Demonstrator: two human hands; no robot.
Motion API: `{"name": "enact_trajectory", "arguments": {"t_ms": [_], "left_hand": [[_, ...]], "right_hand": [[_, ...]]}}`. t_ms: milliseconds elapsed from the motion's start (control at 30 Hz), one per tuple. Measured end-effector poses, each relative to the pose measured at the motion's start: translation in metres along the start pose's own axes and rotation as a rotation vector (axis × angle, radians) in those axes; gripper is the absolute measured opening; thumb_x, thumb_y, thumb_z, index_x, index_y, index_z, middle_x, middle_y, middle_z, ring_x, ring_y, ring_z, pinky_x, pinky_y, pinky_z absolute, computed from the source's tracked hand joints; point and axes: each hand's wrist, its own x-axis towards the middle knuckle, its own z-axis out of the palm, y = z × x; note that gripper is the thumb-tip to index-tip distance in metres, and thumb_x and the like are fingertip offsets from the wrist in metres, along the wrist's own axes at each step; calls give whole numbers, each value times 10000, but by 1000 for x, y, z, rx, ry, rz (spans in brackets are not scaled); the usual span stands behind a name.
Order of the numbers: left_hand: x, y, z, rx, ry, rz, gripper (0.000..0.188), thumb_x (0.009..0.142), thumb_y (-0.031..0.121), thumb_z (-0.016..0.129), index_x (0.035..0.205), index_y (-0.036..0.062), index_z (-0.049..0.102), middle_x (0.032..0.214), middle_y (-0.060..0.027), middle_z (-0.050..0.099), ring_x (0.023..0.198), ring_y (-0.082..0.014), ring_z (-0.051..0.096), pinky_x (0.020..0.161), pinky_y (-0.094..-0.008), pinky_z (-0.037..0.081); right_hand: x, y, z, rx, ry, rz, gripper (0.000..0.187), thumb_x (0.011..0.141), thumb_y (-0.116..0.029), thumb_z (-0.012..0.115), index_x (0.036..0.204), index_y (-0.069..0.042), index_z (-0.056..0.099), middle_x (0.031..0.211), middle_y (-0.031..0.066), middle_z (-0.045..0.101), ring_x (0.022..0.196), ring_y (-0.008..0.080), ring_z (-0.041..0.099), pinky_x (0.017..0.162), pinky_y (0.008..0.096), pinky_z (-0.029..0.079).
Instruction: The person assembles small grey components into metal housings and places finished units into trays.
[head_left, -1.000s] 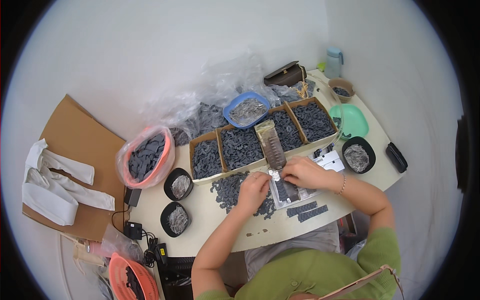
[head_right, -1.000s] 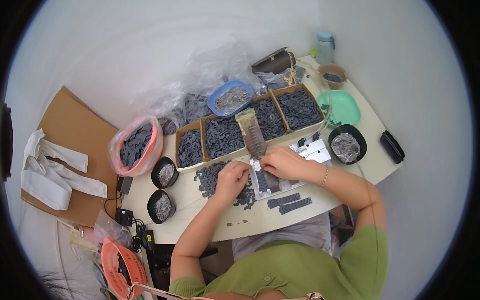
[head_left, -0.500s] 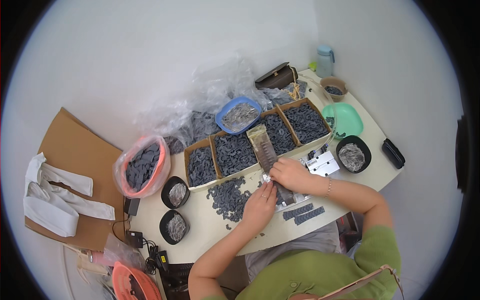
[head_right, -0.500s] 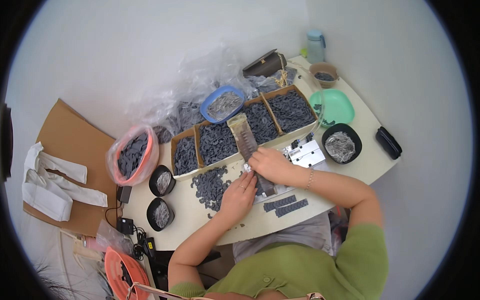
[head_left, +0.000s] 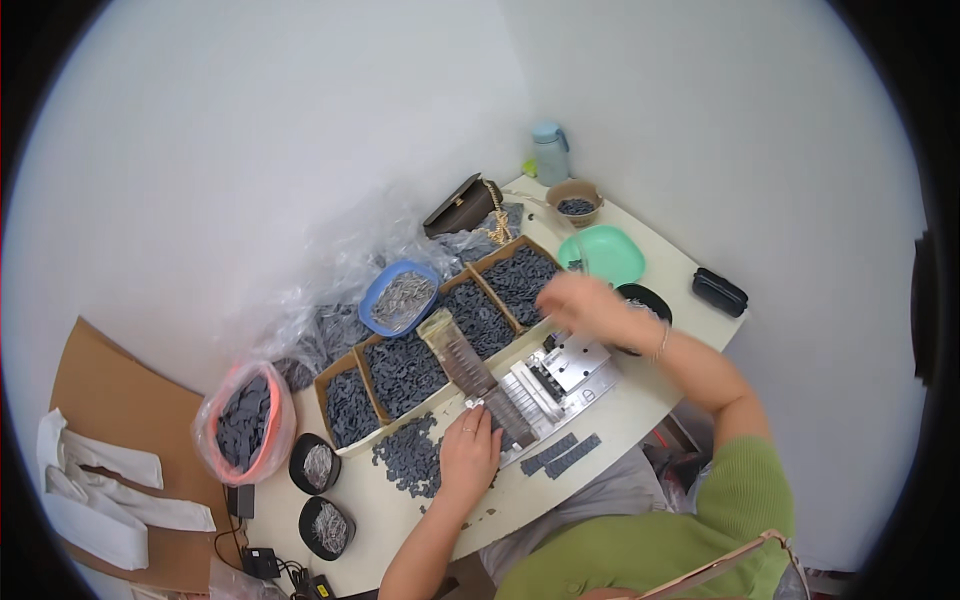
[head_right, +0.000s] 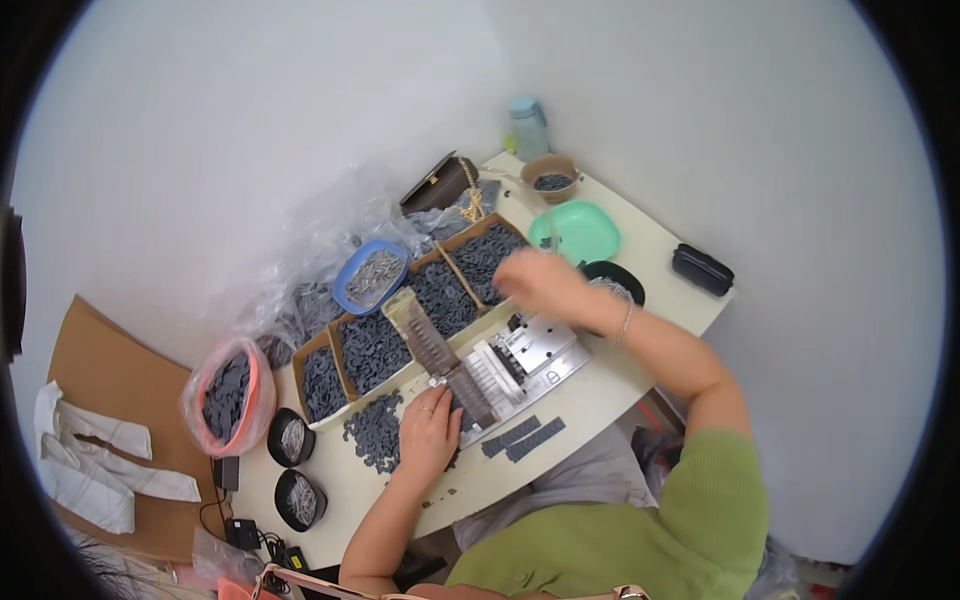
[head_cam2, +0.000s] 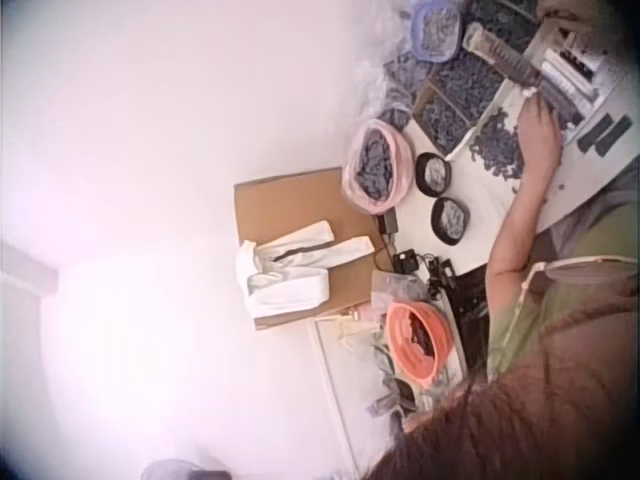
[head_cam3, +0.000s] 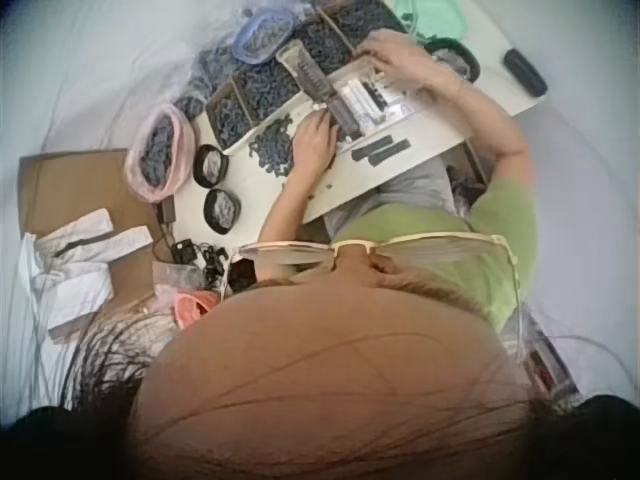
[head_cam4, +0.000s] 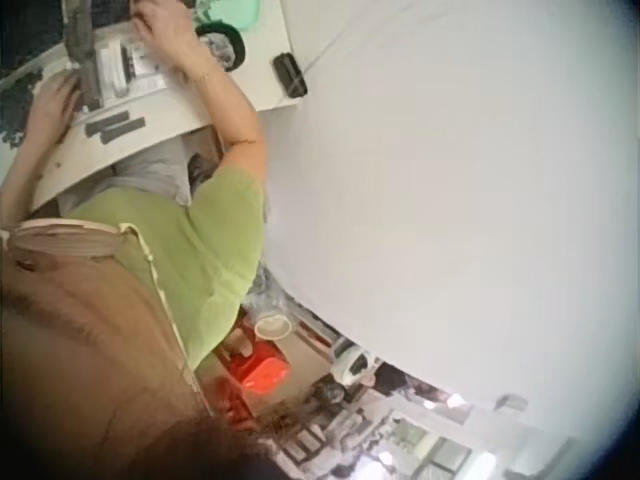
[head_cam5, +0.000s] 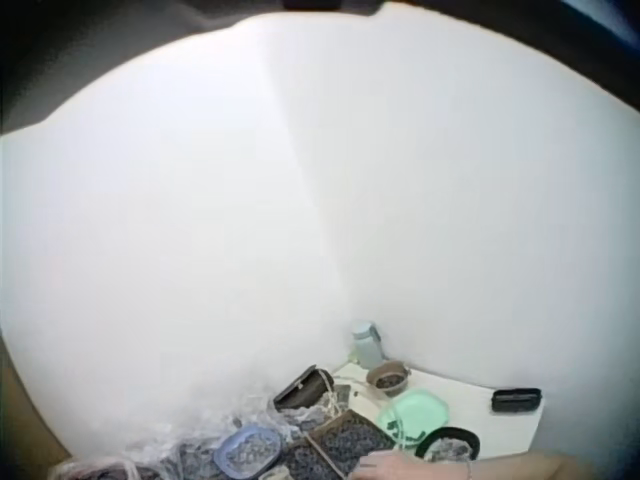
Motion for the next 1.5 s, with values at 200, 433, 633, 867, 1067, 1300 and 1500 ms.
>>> {"name": "enact_trajectory", "arguments": {"t_ms": [200, 433, 633, 867, 1067, 1300, 1500], "left_hand": [[3, 6, 2, -2, -45, -8, 291, 770, 91, 666, 1017, -59, 631, 1071, -170, 604, 1019, -321, 573, 869, -392, 471], [1, 4, 0, -5, -62, -24, 307, 773, 96, 663, 1038, -56, 625, 1084, -162, 595, 1032, -315, 568, 881, -393, 462], [-5, 2, -9, -71, -54, -40, 308, 758, 103, 686, 1031, -33, 644, 1123, -162, 593, 1081, -327, 558, 908, -403, 451], [-41, -14, -59, -45, 22, -171, 321, 709, 37, 717, 1021, 1, 651, 1133, -165, 594, 1074, -345, 552, 916, -420, 441], [-104, -66, -111, 164, 203, -506, 278, 740, 21, 688, 1015, 8, 648, 1115, -172, 598, 1059, -346, 556, 927, -409, 433], [-186, -117, -141, 207, 193, -810, 221, 748, 5, 673, 960, -48, 644, 1002, -183, 606, 952, -363, 568, 850, -413, 451], [-190, -135, -142, 142, 68, -888, 157, 724, -15, 673, 873, -30, 627, 870, -178, 604, 816, -361, 589, 729, -415, 470]], "right_hand": [[-1, 111, -56, -493, -442, 620, 175, 756, -240, 696, 851, -93, 704, 843, 98, 698, 801, 280, 669, 713, 391, 521], [8, 123, -27, -311, -589, 507, 228, 720, -248, 757, 866, -79, 714, 836, 103, 708, 786, 257, 676, 722, 364, 523], [-6, 168, -21, -146, -395, 517, 198, 751, -196, 720, 897, -62, 711, 880, 128, 701, 842, 270, 667, 760, 369, 518], [-8, 147, -29, -116, -432, 447, 175, 775, -153, 666, 919, -60, 706, 909, 144, 694, 867, 287, 660, 785, 373, 514], [-10, 147, -32, -290, -447, 413, 188, 821, -171, 674, 921, -12, 670, 839, 108, 696, 764, 211, 670, 713, 335, 527], [2, 108, -53, 425, -360, 617, 189, 855, -149, 648, 920, 29, 638, 788, 80, 670, 726, 133, 653, 681, 289, 540], [31, 151, -33, 136, 357, 505, 230, 800, -166, 686, 952, 2, 653, 846, 143, 688, 826, 241, 669, 749, 353, 531]]}}
